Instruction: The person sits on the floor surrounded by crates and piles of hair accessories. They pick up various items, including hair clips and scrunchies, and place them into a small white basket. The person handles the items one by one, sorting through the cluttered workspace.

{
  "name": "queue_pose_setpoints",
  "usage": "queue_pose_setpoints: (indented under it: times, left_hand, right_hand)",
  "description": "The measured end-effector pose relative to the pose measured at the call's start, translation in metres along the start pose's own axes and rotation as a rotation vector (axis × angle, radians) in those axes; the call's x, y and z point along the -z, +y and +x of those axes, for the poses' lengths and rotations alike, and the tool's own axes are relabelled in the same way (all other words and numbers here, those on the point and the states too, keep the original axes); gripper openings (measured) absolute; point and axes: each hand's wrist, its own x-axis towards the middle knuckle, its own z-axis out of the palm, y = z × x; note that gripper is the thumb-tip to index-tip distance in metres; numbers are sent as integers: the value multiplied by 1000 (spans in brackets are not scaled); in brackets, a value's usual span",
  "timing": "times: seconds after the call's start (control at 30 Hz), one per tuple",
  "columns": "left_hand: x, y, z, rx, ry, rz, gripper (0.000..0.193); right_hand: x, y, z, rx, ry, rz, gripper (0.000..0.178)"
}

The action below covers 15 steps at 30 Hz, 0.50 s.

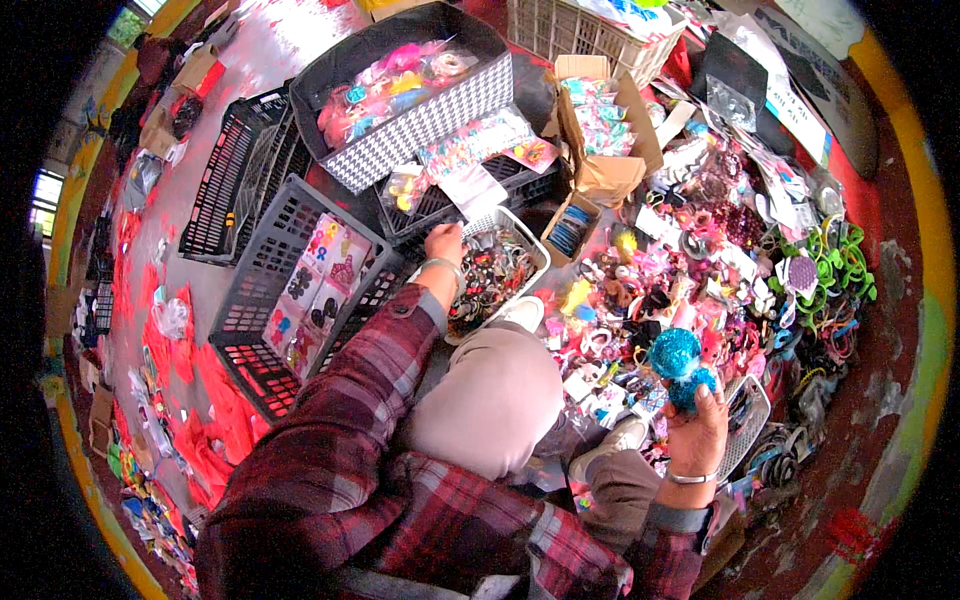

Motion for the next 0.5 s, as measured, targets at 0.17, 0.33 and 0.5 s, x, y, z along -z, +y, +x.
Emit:
queue_pose_setpoints:
  times: [0.17, 0.33, 0.5]
  left_hand:
    - [-24, -4, 16, 228, 20, -499, 17]
    - [-24, -14, 30, 219, -72, -639, 15]
    - [-24, -16, 38, 164, -66, -677, 10]
  right_hand:
    - [-6, 6, 8, -26, 86, 20, 34]
    - [-8, 9, 10, -64, 80, 14, 37]
    - [-6, 9, 12, -96, 44, 17, 37]
